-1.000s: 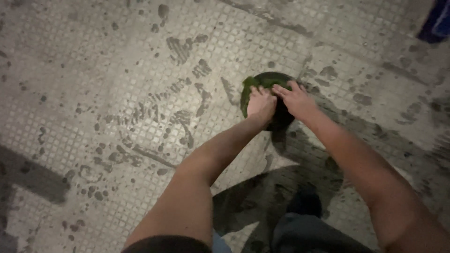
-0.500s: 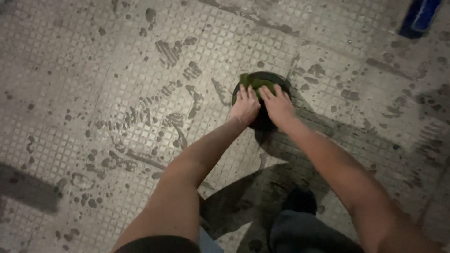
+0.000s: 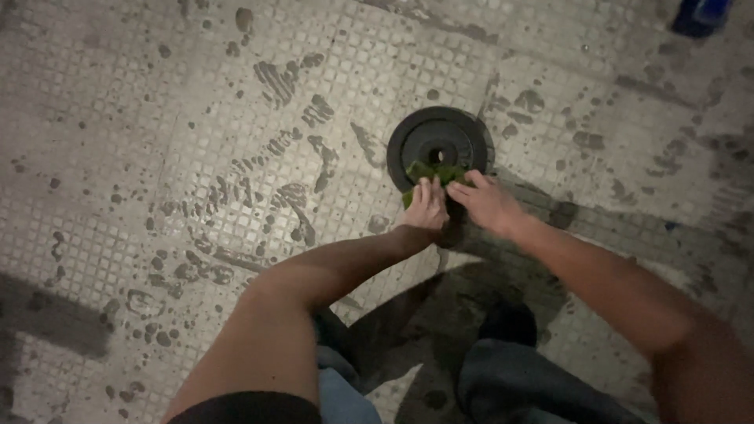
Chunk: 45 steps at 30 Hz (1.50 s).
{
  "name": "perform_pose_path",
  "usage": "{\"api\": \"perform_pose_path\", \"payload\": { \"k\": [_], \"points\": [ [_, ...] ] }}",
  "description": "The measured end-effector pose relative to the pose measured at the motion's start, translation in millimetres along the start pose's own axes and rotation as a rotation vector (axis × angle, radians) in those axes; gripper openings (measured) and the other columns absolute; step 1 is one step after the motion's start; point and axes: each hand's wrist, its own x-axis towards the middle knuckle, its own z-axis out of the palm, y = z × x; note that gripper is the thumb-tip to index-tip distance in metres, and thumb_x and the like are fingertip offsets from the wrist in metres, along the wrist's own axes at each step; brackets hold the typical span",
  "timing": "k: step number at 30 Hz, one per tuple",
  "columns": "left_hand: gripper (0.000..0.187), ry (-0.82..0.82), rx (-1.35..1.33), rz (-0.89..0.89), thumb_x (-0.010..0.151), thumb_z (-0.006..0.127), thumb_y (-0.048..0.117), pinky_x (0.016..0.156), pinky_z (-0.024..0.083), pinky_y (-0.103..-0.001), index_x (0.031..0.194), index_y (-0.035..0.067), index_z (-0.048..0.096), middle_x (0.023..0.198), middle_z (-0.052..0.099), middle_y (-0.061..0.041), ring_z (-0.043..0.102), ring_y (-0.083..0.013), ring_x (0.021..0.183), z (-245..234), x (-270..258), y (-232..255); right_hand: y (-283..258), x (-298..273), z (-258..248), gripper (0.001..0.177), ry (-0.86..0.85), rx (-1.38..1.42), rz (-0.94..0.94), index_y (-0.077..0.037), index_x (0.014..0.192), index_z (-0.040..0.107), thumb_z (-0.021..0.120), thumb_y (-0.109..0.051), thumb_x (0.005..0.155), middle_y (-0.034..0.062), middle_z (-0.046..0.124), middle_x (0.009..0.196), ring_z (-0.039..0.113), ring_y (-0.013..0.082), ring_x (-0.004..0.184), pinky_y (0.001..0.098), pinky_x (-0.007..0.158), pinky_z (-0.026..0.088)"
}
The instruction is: Cleaning weight plates and gym machine parts with a green cloth.
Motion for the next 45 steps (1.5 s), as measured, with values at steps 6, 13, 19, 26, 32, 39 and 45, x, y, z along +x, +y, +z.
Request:
{"api": "perform_pose_path", "payload": {
  "k": [6,13,19,26,32,39,45],
  "points": [
    [0.062,0.198,-0.114,-0.055,0.105,0.048,0.027,0.122,0.033,-0.055,0.157,-0.005,0.037,0.168,0.022,-0.027,0.026,-0.0503,0.153,-36,7,-22,-29,-4,-17,0.075,0.063,-0.027,0.238,-0.003,0.161,0.020,0.059,-0.009,0.098,0.0124,0.016,0.167,0.028,0.0424,0.148,0.0471,0.098,0.055],
    [0.060,0.102,-0.084,-0.088,0.103,0.045,0.021,0.120,0.032,-0.056,0.156,-0.004,0.035,0.164,0.022,-0.027,0.025,-0.0489,0.151,-27,75,-55,12,40,-6,0.085,0.142,-0.222,0.313,-0.003,0.165,0.018,0.062,-0.007,0.092,0.0094,0.014,0.172,0.032,0.0385,0.146,0.0420,0.102,0.055],
    [0.062,-0.090,-0.314,-0.086,0.103,0.046,0.019,0.122,0.028,-0.055,0.158,-0.005,0.029,0.166,0.020,-0.025,0.020,-0.0497,0.153,-38,67,-53,-5,35,-12,0.073,-0.003,0.016,0.421,-0.006,0.162,0.023,0.057,-0.002,0.098,0.0001,0.016,0.173,0.030,0.0370,0.147,0.0431,0.101,0.053],
    [0.062,-0.083,-0.387,-0.040,0.101,0.047,0.017,0.120,0.028,-0.053,0.155,-0.009,0.029,0.165,0.020,-0.026,0.021,-0.0501,0.150,-42,58,-47,-1,9,-4,0.087,0.300,0.410,0.303,-0.012,0.165,0.028,0.062,0.005,0.086,0.0058,0.034,0.165,0.040,0.0355,0.144,0.0479,0.109,0.050],
    [0.069,0.066,-0.711,-0.147,0.093,0.054,0.010,0.128,0.028,-0.048,0.157,-0.006,0.035,0.165,0.029,-0.026,0.026,-0.0426,0.155,-75,82,-72,-5,16,-73,0.087,0.492,0.908,0.337,-0.017,0.169,0.019,0.057,0.002,0.093,0.0127,0.029,0.168,0.032,0.0350,0.152,0.0469,0.117,0.040],
    [0.073,0.368,-1.165,-0.364,0.091,0.049,-0.002,0.127,0.030,-0.047,0.162,0.001,0.034,0.175,0.017,-0.024,0.017,-0.0457,0.160,-56,64,-80,-9,58,-55,0.089,0.435,0.628,0.250,-0.006,0.164,0.014,0.061,0.000,0.089,0.0171,0.011,0.173,0.008,0.0404,0.158,0.0512,0.126,0.019],
    [0.088,-0.322,-0.535,-0.404,0.094,0.059,0.028,0.125,0.014,-0.054,0.163,0.006,0.010,0.169,-0.007,-0.019,0.000,-0.0475,0.155,-135,21,-94,-42,51,-85,0.077,0.085,0.304,0.327,-0.006,0.162,0.018,0.057,-0.014,0.096,0.0100,0.010,0.173,0.005,0.0323,0.158,0.0512,0.123,0.017]
  ]
}}
